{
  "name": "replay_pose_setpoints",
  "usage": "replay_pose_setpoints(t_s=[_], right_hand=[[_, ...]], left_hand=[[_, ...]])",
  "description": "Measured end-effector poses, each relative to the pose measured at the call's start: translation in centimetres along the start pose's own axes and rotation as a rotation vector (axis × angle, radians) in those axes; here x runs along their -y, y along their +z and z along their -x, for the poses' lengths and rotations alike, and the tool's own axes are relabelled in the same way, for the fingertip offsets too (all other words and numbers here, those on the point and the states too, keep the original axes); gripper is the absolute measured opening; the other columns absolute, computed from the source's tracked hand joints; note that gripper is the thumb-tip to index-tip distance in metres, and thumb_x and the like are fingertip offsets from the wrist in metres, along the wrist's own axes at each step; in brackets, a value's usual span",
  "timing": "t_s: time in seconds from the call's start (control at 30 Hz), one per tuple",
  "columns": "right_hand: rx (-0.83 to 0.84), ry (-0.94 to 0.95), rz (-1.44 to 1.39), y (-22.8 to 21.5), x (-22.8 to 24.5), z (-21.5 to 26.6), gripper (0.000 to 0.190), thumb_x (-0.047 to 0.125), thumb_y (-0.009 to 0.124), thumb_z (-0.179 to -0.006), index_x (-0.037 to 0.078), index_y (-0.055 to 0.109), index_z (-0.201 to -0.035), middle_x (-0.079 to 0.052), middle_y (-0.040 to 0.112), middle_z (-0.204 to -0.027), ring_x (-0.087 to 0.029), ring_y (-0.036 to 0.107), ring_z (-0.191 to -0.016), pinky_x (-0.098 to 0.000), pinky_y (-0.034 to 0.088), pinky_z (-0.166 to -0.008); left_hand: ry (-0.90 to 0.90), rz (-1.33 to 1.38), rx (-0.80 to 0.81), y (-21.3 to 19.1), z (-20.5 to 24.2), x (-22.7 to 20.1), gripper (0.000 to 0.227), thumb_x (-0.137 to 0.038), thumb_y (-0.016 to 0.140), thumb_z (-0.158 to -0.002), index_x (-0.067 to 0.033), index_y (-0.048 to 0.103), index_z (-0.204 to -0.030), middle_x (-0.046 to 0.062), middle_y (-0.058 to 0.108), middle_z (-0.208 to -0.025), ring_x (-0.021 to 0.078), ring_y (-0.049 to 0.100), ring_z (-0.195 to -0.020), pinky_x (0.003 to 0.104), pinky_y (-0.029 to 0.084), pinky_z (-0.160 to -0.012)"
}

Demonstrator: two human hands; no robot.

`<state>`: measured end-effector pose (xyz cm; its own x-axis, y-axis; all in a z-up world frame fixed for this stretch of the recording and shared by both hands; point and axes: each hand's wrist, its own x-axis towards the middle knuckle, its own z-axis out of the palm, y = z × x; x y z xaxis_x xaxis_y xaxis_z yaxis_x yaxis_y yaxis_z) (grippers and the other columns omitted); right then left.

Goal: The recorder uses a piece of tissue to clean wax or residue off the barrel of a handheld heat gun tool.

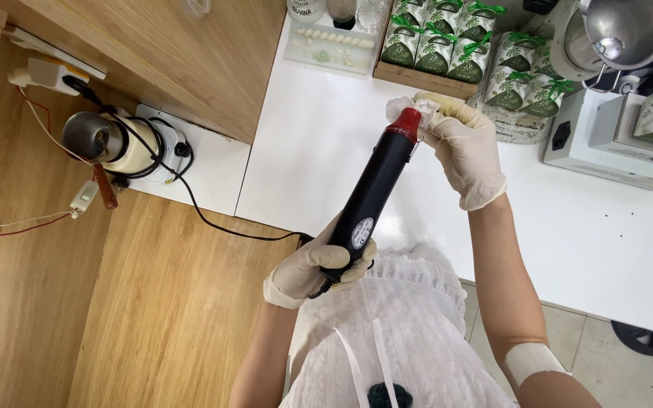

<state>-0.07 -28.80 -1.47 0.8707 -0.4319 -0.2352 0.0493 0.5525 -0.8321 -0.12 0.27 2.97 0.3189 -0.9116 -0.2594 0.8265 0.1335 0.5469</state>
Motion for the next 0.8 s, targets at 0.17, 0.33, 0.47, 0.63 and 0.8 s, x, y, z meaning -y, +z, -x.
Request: replay_pose_setpoints(t_s=[0.17,0.33,0.47,0.63,0.8], right_hand=[[0.028,-0.029,0.057,-0.4,-0.2,0.7,0.02,-0.004,0.063,-0.099,-0.004,0.071,-0.117,-0.013,0.073,-0.119,-0.019,0.071,-0.108,-0.0347,0.059,-0.101],[0.023,-0.046,0.168,-0.8,-0.1,1.2,0.021,-0.003,0.061,-0.098,-0.005,0.071,-0.116,-0.014,0.074,-0.118,-0.02,0.071,-0.111,-0.0344,0.058,-0.104],[-0.005,0.026,0.162,-2.0,-0.6,1.4,0.023,-0.005,0.06,-0.095,-0.006,0.071,-0.115,-0.014,0.074,-0.117,-0.02,0.071,-0.109,-0.0328,0.058,-0.102],[-0.015,0.102,0.184,-5.1,-1.7,1.3,0.026,-0.006,0.059,-0.094,-0.008,0.072,-0.116,-0.016,0.074,-0.117,-0.02,0.07,-0.108,-0.0312,0.056,-0.101],[-0.076,0.193,0.061,-8.3,-2.8,1.7,0.026,-0.002,0.057,-0.097,-0.008,0.069,-0.119,-0.015,0.073,-0.117,-0.019,0.07,-0.108,-0.0317,0.056,-0.103]], left_hand=[[0.029,0.088,0.061,-0.5,0.1,1.1,0.103,-0.039,0.079,-0.082,-0.0057,0.024,-0.162,0.013,0.058,-0.103,0.0127,0.053,-0.066,0.024,0.044,-0.05],[0.033,0.183,0.084,0.0,0.1,1.1,0.107,-0.047,0.08,-0.083,-0.0048,0.023,-0.163,0.015,0.059,-0.108,0.0135,0.055,-0.072,0.023,0.044,-0.051],[-0.042,0.064,0.018,0.8,-0.2,1.1,0.105,-0.037,0.081,-0.081,-0.0052,0.022,-0.163,0.012,0.057,-0.107,0.0118,0.052,-0.069,0.024,0.043,-0.051],[-0.119,0.047,-0.085,0.8,-1.8,2.2,0.1,-0.025,0.079,-0.08,-0.0062,0.023,-0.161,0.01,0.058,-0.106,0.0115,0.051,-0.065,0.024,0.043,-0.05],[-0.177,0.109,-0.099,0.7,-4.0,3.7,0.092,-0.02,0.076,-0.084,-0.0017,0.026,-0.159,0.012,0.059,-0.1,0.0109,0.05,-0.061,0.024,0.042,-0.046]])
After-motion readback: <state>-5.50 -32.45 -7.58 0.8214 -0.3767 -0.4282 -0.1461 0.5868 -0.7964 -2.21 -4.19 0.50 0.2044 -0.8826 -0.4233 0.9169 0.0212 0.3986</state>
